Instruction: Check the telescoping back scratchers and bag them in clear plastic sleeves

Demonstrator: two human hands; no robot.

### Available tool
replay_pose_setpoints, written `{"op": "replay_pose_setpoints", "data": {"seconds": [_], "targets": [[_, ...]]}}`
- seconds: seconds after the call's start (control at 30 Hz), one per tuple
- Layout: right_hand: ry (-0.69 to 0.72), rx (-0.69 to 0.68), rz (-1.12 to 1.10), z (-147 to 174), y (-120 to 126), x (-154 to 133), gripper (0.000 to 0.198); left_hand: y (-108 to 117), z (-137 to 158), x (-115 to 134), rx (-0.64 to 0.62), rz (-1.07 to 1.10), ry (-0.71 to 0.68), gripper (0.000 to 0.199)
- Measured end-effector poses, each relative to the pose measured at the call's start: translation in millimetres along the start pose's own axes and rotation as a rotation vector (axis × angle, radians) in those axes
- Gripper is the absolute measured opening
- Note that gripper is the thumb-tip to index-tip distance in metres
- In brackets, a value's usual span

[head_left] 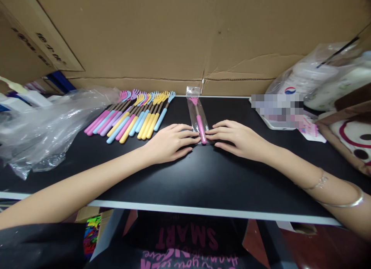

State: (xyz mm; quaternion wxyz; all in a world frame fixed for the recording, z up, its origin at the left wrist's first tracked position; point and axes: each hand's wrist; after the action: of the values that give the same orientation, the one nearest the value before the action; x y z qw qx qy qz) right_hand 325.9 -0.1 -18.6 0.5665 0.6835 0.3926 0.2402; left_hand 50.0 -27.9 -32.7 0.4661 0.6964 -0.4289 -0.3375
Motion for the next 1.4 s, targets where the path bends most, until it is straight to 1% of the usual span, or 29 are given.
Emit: {"op": "replay_pose_setpoints", "data": {"seconds": [0.1,0.3,0.5,0.7,0.83,0.93,1.03,1.13,1.27,1.33,1.4], "targets": [[-0.016,0.055,0.072,-3.3,-2.9,-6.3,0.031,-1.3,-2.0,1.0,0.029,-0.040,-0.009,0.035],[-0.020,0.119,0.234,-7.9,-3.9,-18.6,0.031,-0.9,-4.9,2.8,0.047,-0.135,0.012,0.031],[-0.022,0.127,0.309,-10.7,-6.9,-20.7,0.032,-1.7,-8.3,1.0,0.097,-0.215,-0.020,0.029],[0.017,0.125,0.363,-10.8,-8.2,-22.6,0.033,-0.9,-17.5,-2.1,0.086,-0.327,-0.065,0.026],[0.033,0.122,0.366,-10.2,-7.8,-23.0,0.031,-1.7,-21.4,-3.5,0.086,-0.339,-0.110,0.027],[0.019,0.138,0.317,-9.2,-6.6,-21.8,0.031,-1.8,-22.8,-5.1,0.101,-0.321,-0.110,0.028],[-0.034,0.159,0.209,-7.3,-5.7,-17.9,0.031,0.2,-25.4,-9.5,0.130,-0.270,-0.090,0.027],[-0.097,0.164,0.058,-5.0,-6.4,-11.3,0.027,3.5,-28.8,-16.4,0.159,-0.200,-0.096,0.025],[-0.220,0.167,-0.127,-3.1,-8.3,-4.7,0.025,3.8,-32.9,-24.8,0.187,-0.163,-0.119,0.032],[-0.277,0.165,-0.271,-3.1,-7.7,-5.3,0.023,1.3,-36.2,-27.8,0.225,-0.175,-0.121,0.032],[-0.307,0.172,-0.424,-3.6,-5.5,-8.2,0.022,-1.7,-41.9,-30.3,0.285,-0.190,-0.131,0.027]]}}
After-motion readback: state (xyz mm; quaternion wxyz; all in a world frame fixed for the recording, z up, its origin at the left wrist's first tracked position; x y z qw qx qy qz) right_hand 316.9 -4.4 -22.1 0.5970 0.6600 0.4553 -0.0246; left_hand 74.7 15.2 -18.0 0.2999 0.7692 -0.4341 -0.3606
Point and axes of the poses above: each hand's wrist, its own z-axis away from the middle knuckle, its own y-axis out of the back of the hand, x = y × z, and after that the axes turned 9 degrees about -y, right-handed
